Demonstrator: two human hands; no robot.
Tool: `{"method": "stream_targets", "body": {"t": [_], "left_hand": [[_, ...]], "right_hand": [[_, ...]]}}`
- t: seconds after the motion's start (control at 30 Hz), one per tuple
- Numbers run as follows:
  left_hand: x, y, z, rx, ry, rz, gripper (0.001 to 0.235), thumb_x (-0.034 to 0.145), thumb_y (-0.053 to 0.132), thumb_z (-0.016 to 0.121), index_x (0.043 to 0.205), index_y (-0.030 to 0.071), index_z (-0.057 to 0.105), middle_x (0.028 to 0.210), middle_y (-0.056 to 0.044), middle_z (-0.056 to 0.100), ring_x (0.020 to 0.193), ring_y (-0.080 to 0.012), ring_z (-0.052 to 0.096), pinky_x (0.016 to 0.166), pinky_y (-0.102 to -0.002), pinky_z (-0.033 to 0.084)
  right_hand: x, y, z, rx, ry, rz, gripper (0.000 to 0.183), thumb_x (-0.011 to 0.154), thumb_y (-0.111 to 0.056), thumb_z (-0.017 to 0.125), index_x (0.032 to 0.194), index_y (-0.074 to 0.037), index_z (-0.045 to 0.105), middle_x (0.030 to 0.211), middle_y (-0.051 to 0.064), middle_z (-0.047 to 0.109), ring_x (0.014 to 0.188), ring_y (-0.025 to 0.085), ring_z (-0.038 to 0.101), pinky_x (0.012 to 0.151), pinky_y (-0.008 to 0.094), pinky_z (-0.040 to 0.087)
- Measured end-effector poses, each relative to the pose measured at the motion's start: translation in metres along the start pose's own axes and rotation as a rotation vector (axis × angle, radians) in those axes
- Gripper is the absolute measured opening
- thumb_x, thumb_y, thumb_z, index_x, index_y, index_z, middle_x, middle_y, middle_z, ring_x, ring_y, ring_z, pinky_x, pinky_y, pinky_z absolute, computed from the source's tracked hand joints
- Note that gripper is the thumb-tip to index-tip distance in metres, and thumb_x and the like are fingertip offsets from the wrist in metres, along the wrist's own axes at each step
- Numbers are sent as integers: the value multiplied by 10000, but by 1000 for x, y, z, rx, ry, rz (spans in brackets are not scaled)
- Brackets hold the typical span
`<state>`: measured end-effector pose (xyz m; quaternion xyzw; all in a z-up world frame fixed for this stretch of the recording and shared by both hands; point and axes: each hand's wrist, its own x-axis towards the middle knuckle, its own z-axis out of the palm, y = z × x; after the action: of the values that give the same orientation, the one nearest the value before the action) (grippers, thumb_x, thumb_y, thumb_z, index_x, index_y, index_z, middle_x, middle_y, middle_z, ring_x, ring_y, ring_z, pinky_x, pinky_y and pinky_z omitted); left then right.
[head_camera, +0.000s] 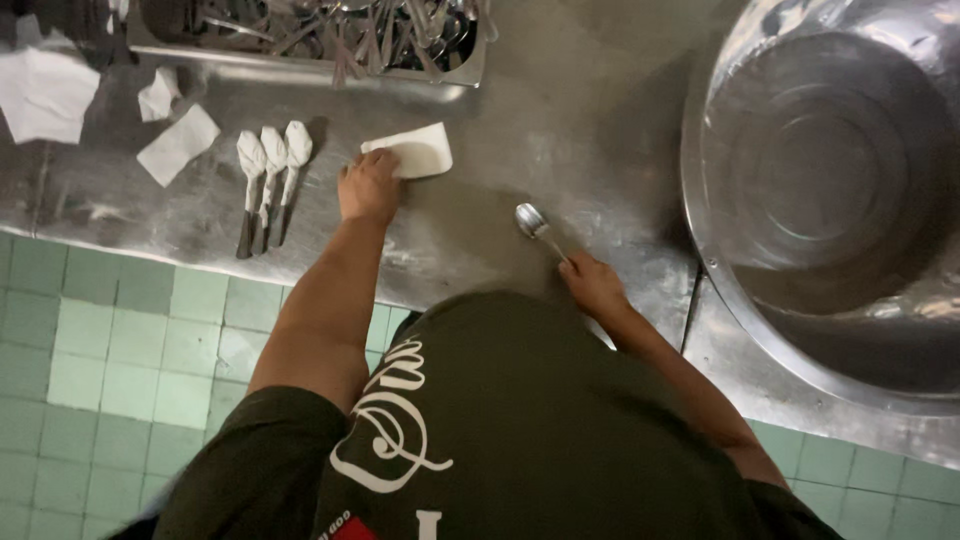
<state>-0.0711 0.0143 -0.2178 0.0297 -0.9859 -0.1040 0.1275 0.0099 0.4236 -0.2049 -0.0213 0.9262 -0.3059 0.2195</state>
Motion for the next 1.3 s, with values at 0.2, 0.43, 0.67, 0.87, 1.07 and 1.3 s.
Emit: {"method": "stream_targets", "body": {"t": [0.2,0.43,0.67,0.87,1.07,1.3], "left_hand": [[7,-10,2,-158,39,19,148,829,285,777,941,189,786,1159,-8,752,1103,-265,667,909,-491,497],[15,-11,-4,-298,39,-82,253,863,312,775,1043,134,780,1131,-66,751,1067,-305,679,908,-470,518],[27,-9,-28,-610,28,-359,223,923,243,741,1034,52,771,928,-130,747,840,-265,696,766,-377,532],[-5,59,-38,-1442,26,-290,100,932,114,732,993,45,771,906,33,730,807,-56,626,731,-212,490],[-35,128,-86,-1871,-266,-381,82,961,104,710,1003,56,762,886,-14,734,776,-108,653,738,-266,528],[-43,116,-104,-2343,-508,-539,103,920,193,637,981,126,588,1020,-26,660,961,-194,664,848,-378,568]], "right_hand": [[1,7,7,26,26,77,344,961,-380,602,1166,-104,635,980,227,722,932,429,700,812,535,533],[6,2,14,4,-22,59,363,967,-395,609,1170,-95,631,1044,209,718,989,400,699,853,515,523],[18,13,15,258,100,-27,330,1016,-335,589,1162,-42,634,988,175,679,875,281,652,780,454,521],[23,-56,-17,746,-18,77,339,926,-336,728,1149,-84,690,856,12,624,663,74,536,558,251,463],[31,-141,-35,996,-89,-64,482,897,-339,774,1269,-74,619,723,-10,605,478,54,472,420,233,400],[51,-107,-19,1650,-711,-2,472,931,-410,776,1215,-77,600,558,11,551,376,91,438,370,247,392]]}}
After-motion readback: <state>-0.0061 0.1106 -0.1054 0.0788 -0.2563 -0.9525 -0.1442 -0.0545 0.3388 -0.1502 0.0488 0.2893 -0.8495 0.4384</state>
